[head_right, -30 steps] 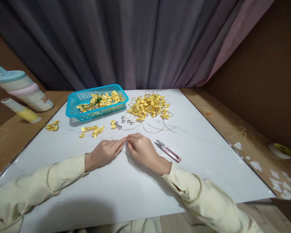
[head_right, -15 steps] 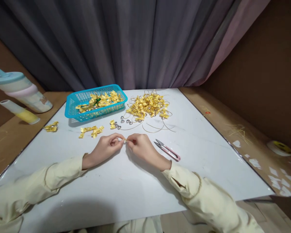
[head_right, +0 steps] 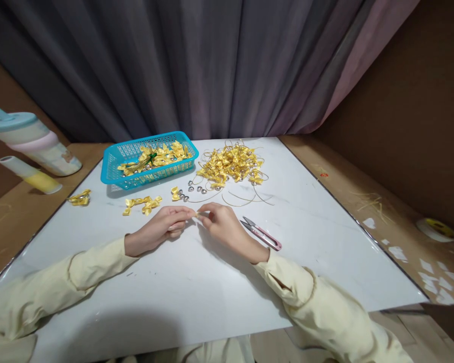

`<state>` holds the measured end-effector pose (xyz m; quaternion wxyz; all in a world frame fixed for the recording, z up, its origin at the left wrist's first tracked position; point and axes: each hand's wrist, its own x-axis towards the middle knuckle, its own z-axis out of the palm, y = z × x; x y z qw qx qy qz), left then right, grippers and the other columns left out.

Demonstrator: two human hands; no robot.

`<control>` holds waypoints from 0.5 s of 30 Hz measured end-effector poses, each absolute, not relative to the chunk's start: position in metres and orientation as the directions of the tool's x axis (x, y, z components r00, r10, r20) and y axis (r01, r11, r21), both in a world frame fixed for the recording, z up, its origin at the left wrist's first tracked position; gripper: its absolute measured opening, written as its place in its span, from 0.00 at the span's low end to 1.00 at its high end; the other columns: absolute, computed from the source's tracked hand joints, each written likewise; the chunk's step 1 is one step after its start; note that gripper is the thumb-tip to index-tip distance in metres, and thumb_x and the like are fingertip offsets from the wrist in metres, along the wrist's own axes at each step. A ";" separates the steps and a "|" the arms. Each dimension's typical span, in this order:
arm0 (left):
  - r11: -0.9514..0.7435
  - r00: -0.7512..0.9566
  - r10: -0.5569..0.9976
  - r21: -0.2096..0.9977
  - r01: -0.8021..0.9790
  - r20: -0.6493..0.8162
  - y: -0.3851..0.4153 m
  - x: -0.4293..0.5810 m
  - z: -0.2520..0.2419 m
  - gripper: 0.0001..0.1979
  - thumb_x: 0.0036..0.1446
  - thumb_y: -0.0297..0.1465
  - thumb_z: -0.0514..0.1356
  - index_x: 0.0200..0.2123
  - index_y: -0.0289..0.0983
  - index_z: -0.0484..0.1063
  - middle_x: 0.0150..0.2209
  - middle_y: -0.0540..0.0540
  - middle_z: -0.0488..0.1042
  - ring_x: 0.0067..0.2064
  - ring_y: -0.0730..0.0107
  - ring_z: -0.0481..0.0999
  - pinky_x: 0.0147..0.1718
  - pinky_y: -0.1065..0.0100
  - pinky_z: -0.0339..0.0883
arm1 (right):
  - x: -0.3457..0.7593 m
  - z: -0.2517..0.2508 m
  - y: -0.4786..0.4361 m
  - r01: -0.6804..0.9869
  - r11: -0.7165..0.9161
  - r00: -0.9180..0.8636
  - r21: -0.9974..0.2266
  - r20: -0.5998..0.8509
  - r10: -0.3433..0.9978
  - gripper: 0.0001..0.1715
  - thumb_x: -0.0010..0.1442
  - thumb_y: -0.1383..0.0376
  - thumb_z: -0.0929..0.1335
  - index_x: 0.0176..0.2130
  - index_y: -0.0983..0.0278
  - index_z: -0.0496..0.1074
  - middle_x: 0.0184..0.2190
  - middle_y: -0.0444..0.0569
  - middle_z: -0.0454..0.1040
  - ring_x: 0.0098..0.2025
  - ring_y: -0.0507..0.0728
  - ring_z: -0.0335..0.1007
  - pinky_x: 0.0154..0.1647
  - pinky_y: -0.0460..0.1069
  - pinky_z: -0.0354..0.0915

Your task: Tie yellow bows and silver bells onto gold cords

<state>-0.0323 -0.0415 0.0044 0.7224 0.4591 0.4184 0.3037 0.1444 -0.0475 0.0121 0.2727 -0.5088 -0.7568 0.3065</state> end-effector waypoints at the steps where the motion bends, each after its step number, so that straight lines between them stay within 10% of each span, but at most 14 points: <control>1: 0.395 0.461 0.825 0.916 -0.061 -0.325 -0.041 -0.033 0.004 0.11 0.50 0.36 0.62 0.31 0.33 0.69 0.15 0.60 0.47 0.15 0.85 0.42 0.14 0.75 0.34 | 0.145 0.011 -0.048 0.633 0.345 -0.324 -0.693 0.167 0.931 0.11 0.55 0.70 0.63 0.39 0.67 0.72 0.33 0.49 0.75 0.29 0.52 0.67 0.30 0.46 0.61; 15: 0.353 0.394 0.869 0.933 -0.071 -0.299 -0.042 -0.028 0.001 0.12 0.50 0.37 0.61 0.31 0.33 0.70 0.14 0.60 0.49 0.15 0.85 0.44 0.14 0.75 0.35 | 0.143 0.013 -0.060 0.795 0.598 -0.517 -0.096 0.409 0.752 0.09 0.58 0.72 0.61 0.36 0.66 0.69 0.35 0.52 0.72 0.38 0.57 0.63 0.29 0.49 0.55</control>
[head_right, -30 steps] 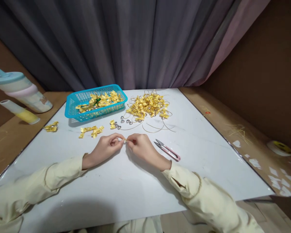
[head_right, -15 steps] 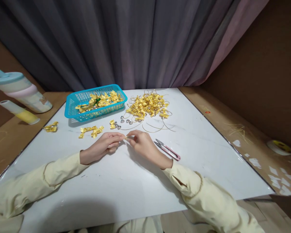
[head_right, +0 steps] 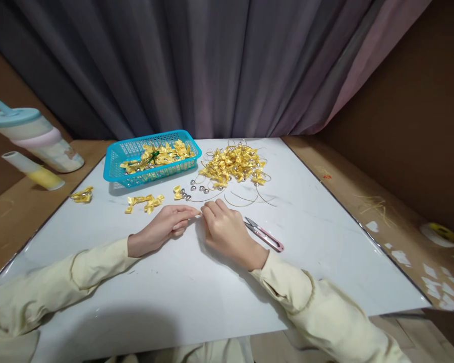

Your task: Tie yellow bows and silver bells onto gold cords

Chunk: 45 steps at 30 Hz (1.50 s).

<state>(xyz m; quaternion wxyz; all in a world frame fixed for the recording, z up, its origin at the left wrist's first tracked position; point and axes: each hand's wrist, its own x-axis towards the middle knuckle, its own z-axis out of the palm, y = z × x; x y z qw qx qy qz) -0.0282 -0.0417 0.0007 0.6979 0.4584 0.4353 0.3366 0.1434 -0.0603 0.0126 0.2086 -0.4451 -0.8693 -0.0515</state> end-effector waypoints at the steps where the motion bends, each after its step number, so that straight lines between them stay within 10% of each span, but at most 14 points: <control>1: 0.350 0.389 0.872 0.934 -0.070 -0.298 -0.042 -0.028 0.001 0.12 0.50 0.37 0.61 0.31 0.33 0.70 0.14 0.60 0.49 0.15 0.85 0.44 0.14 0.75 0.36 | 0.143 0.013 -0.061 0.795 0.601 -0.518 -0.081 0.423 0.743 0.09 0.57 0.72 0.61 0.36 0.67 0.69 0.35 0.52 0.72 0.38 0.57 0.63 0.29 0.49 0.55; 45: 0.374 0.472 0.826 0.926 -0.049 -0.308 -0.039 -0.034 0.005 0.11 0.52 0.28 0.58 0.40 0.32 0.73 0.13 0.59 0.52 0.15 0.82 0.46 0.15 0.73 0.38 | 0.147 0.010 -0.054 0.818 0.575 -0.557 0.015 0.270 0.785 0.10 0.50 0.74 0.60 0.31 0.67 0.68 0.30 0.50 0.70 0.34 0.56 0.62 0.25 0.49 0.46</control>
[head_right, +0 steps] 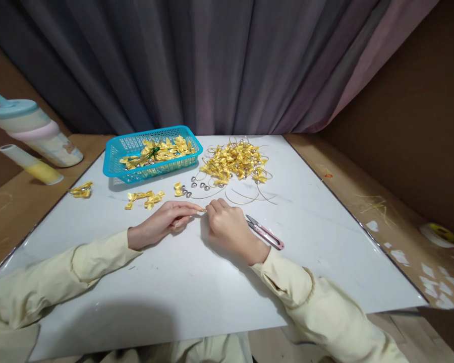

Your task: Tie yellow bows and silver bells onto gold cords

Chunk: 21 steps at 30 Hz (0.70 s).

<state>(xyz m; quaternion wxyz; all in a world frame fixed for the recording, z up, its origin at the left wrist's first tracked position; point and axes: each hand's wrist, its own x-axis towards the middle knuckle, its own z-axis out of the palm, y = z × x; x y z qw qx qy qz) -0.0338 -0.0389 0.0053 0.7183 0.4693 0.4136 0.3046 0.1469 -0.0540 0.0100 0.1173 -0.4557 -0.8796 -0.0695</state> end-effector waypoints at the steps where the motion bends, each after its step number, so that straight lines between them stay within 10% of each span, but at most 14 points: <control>1: 0.375 0.469 0.827 0.926 -0.052 -0.309 -0.039 -0.034 0.005 0.11 0.52 0.28 0.58 0.40 0.32 0.73 0.13 0.59 0.52 0.15 0.82 0.46 0.15 0.73 0.38 | 0.147 0.010 -0.054 0.821 0.571 -0.551 0.004 0.265 0.791 0.10 0.50 0.74 0.60 0.32 0.67 0.68 0.30 0.50 0.71 0.34 0.55 0.63 0.25 0.49 0.46; 12: 0.351 0.460 0.840 0.935 -0.057 -0.288 -0.038 -0.032 0.004 0.09 0.53 0.29 0.58 0.38 0.33 0.72 0.13 0.59 0.52 0.15 0.82 0.46 0.15 0.73 0.38 | 0.146 0.017 -0.057 0.833 0.516 -0.468 -0.201 0.240 0.850 0.23 0.54 0.66 0.62 0.51 0.67 0.61 0.43 0.52 0.71 0.42 0.58 0.64 0.29 0.48 0.52; 21: 0.352 0.459 0.838 0.935 -0.041 -0.295 -0.039 -0.031 0.006 0.05 0.53 0.29 0.58 0.31 0.32 0.70 0.13 0.58 0.54 0.15 0.83 0.47 0.15 0.73 0.37 | 0.149 0.006 -0.051 0.779 0.614 -0.584 -0.128 0.211 0.784 0.16 0.60 0.74 0.59 0.44 0.66 0.70 0.27 0.50 0.72 0.31 0.54 0.65 0.25 0.46 0.50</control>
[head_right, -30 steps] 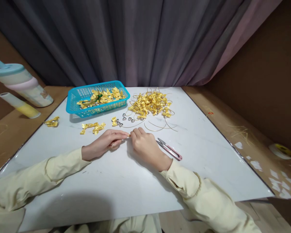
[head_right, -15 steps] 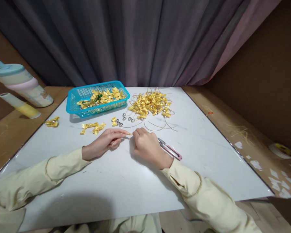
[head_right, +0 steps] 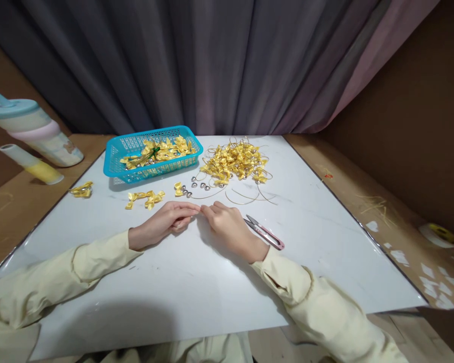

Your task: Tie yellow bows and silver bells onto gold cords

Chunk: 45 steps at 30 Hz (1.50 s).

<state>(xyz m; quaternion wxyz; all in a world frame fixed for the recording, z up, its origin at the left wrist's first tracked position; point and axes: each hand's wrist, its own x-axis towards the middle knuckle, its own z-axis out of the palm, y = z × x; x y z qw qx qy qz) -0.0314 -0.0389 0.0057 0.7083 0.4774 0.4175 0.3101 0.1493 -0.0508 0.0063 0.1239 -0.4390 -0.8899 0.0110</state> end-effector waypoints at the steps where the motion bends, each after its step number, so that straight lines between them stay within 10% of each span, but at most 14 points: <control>1: 0.355 0.455 0.839 0.934 -0.040 -0.300 -0.039 -0.031 0.006 0.06 0.53 0.29 0.58 0.33 0.32 0.70 0.13 0.58 0.54 0.15 0.83 0.46 0.15 0.73 0.37 | 0.150 0.006 -0.050 0.786 0.597 -0.563 -0.160 0.212 0.799 0.15 0.59 0.74 0.60 0.43 0.66 0.71 0.27 0.50 0.72 0.30 0.54 0.65 0.25 0.46 0.51; 6: 0.345 0.435 0.852 0.937 -0.046 -0.292 -0.040 -0.031 0.007 0.09 0.52 0.29 0.59 0.38 0.32 0.70 0.14 0.59 0.52 0.15 0.83 0.46 0.15 0.74 0.35 | 0.149 0.011 -0.045 0.740 0.440 -0.427 -0.508 0.150 0.892 0.13 0.55 0.75 0.61 0.35 0.67 0.74 0.28 0.49 0.75 0.29 0.52 0.67 0.31 0.45 0.58; 12: 0.350 0.421 0.860 0.934 -0.073 -0.290 -0.039 -0.032 0.006 0.10 0.52 0.29 0.59 0.39 0.34 0.68 0.14 0.59 0.53 0.15 0.83 0.45 0.15 0.75 0.36 | 0.151 0.021 -0.039 0.406 -0.101 -0.419 -0.908 -0.283 0.863 0.11 0.54 0.65 0.65 0.32 0.70 0.74 0.29 0.53 0.77 0.23 0.50 0.66 0.17 0.42 0.57; 22: 0.343 0.433 0.859 0.934 -0.094 -0.272 -0.038 -0.033 0.005 0.08 0.51 0.28 0.59 0.37 0.34 0.68 0.14 0.59 0.52 0.15 0.83 0.46 0.15 0.74 0.36 | 0.159 0.020 -0.031 0.135 -0.551 -0.596 -0.823 -0.512 0.619 0.13 0.51 0.69 0.64 0.37 0.72 0.72 0.33 0.59 0.77 0.26 0.54 0.74 0.10 0.39 0.52; 45: 0.337 0.431 0.868 0.931 -0.143 -0.248 -0.037 -0.033 0.004 0.08 0.50 0.28 0.59 0.36 0.34 0.69 0.13 0.59 0.53 0.14 0.83 0.46 0.15 0.74 0.37 | 0.159 0.017 -0.029 0.162 -0.588 -0.641 -0.792 -0.538 0.547 0.11 0.53 0.66 0.65 0.31 0.72 0.73 0.32 0.58 0.78 0.24 0.52 0.73 0.10 0.39 0.50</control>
